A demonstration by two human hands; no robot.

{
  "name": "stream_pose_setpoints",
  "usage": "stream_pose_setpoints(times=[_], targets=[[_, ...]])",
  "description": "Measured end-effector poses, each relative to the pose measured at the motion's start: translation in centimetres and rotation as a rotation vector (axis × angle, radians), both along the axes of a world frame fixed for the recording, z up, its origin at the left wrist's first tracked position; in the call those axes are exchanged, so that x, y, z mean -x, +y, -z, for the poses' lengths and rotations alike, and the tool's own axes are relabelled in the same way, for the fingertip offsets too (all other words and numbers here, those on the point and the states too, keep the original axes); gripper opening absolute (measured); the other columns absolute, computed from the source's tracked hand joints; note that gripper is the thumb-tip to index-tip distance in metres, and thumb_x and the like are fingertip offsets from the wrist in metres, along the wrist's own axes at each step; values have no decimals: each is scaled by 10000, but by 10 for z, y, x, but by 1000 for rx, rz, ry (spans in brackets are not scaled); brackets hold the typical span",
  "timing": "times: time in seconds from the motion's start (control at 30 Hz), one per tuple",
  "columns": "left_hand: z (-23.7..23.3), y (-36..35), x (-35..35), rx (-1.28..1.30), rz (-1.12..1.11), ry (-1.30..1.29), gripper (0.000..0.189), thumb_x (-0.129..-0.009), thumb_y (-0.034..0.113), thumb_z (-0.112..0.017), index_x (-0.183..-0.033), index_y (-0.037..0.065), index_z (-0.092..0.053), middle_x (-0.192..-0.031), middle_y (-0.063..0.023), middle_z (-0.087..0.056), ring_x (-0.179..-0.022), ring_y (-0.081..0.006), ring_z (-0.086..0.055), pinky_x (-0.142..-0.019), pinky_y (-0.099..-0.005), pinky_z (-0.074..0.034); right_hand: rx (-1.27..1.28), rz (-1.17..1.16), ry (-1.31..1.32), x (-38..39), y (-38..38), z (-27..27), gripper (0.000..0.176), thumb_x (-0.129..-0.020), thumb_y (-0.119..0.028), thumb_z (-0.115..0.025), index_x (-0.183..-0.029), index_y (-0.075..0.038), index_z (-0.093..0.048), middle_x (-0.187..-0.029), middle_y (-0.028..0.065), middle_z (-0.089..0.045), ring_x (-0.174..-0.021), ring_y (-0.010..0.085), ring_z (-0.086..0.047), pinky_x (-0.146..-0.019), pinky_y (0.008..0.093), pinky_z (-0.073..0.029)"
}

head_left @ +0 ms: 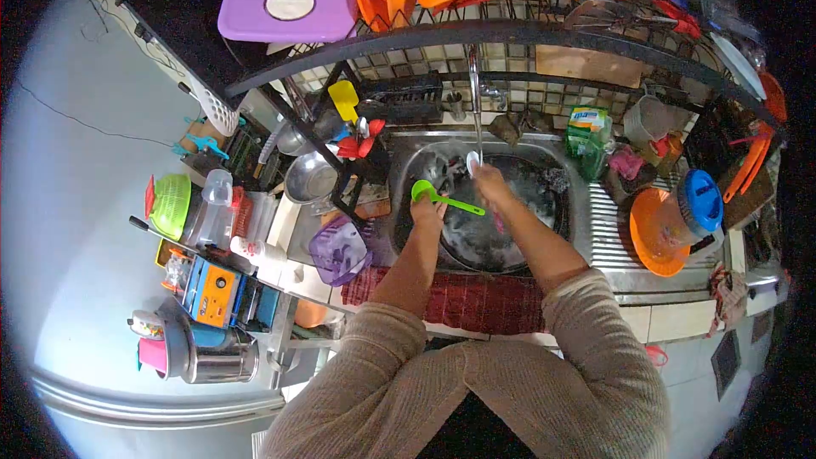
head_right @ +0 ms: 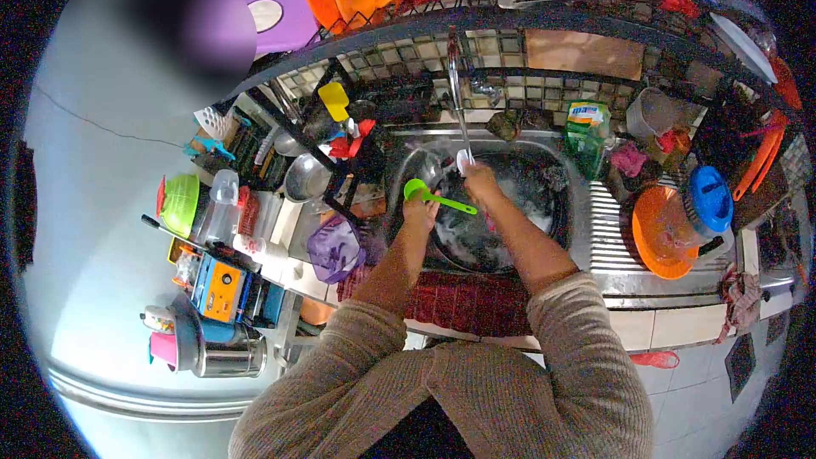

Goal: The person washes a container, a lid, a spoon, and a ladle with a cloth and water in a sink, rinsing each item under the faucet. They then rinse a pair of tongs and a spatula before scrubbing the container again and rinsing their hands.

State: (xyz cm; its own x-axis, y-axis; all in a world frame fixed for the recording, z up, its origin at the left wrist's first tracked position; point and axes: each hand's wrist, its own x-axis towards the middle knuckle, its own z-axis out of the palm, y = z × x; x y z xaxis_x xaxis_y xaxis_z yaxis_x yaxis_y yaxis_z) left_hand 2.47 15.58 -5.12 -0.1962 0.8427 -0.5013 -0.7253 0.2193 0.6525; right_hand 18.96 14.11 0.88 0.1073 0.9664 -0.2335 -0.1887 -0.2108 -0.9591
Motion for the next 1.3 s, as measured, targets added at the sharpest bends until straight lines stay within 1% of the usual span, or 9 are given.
stream_pose_setpoints(times=[0.17, 0.5, 0.57, 0.67, 0.77, 0.87, 1.0, 1.1, 1.3], targets=[[-8, -6, -18, 26, 241, 0, 241, -867, 233, -559, -1060, 97, -512, -1003, -106, -557, -859, -329, -607, -726, -401, -548, 166, 69, -1, -9, -4, -9, 558, -808, -620, -482, -554, -123, -477, -440, -20, -365, -329, 101, -310, -315, 288, -211], [-39, -5, -83, -91, 520, 437, 250, -883, 257, -523, -1036, 59, -540, -897, -116, -615, -774, -255, -631, -669, -380, -544, -275, 161, -575, -60, 9, 64, 397, -853, -437, -517, -736, -59, -540, -553, -1, -452, -398, 110, -381, -338, 273, -255], [-40, -4, -96, -123, 574, 530, 255, -882, 253, -518, -1033, 50, -544, -883, -117, -615, -764, -245, -631, -668, -379, -544, -80, 36, -369, -77, 10, 70, 298, -840, -350, -558, -809, -53, -566, -609, 0, -486, -440, 114, -417, -359, 256, -307], [-33, 2, -112, -157, 591, 352, 214, -839, 145, -517, -1041, 79, -541, -924, -130, -602, -750, -281, -624, -570, -377, -553, 196, -131, -70, -77, -58, -41, 234, -846, -285, -551, -801, -56, -576, -633, -3, -505, -457, 99, -423, -380, 229, -355], [-31, 5, -121, -234, 592, 627, 282, -861, 144, -446, -1141, 162, -469, -901, -86, -569, -748, -244, -597, -578, -382, -531, 384, -399, 358, -98, -53, -11, 173, -860, -244, -538, -868, -72, -553, -671, 3, -526, -478, 83, -440, -401, 202, -395], [-35, 8, -124, -83, 619, 569, 251, -858, 182, -450, -1104, 228, -468, -910, -48, -542, -744, -216, -566, -531, -365, -489, 340, -320, 480, -93, -61, -2, 167, -868, -207, -542, -972, -81, -510, -677, -2, -521, -475, 68, -416, -383, 175, -346], [-10, 31, -119, -157, 499, 281, 192, -860, 303, -473, -1038, 232, -475, -896, -23, -533, -719, -189, -550, -476, -357, -435, 330, -297, 489, -84, -59, -1, 174, -884, -259, -546, -969, -128, -469, -547, -52, -390, -396, 45, -287, -353, 200, -222], [-15, 40, -105, -310, 451, 587, 260, -842, 427, -495, -1007, 227, -472, -869, -2, -529, -665, -180, -531, -502, -358, -425, 349, -239, 370, -70, -52, 1, 211, -896, -344, -518, -877, -140, -468, -503, -70, -312, -377, 48, -235, -349, 223, -206], [-54, 14, -78, -264, 491, 226, 433, -839, 582, -448, -1063, 212, -470, -933, 15, -531, -738, -175, -506, -634, -379, -420, 345, -328, 370, -41, -34, -3, 361, -903, -486, -420, -865, -137, -503, -506, -58, -298, -376, 73, -241, -361, 248, -217]])
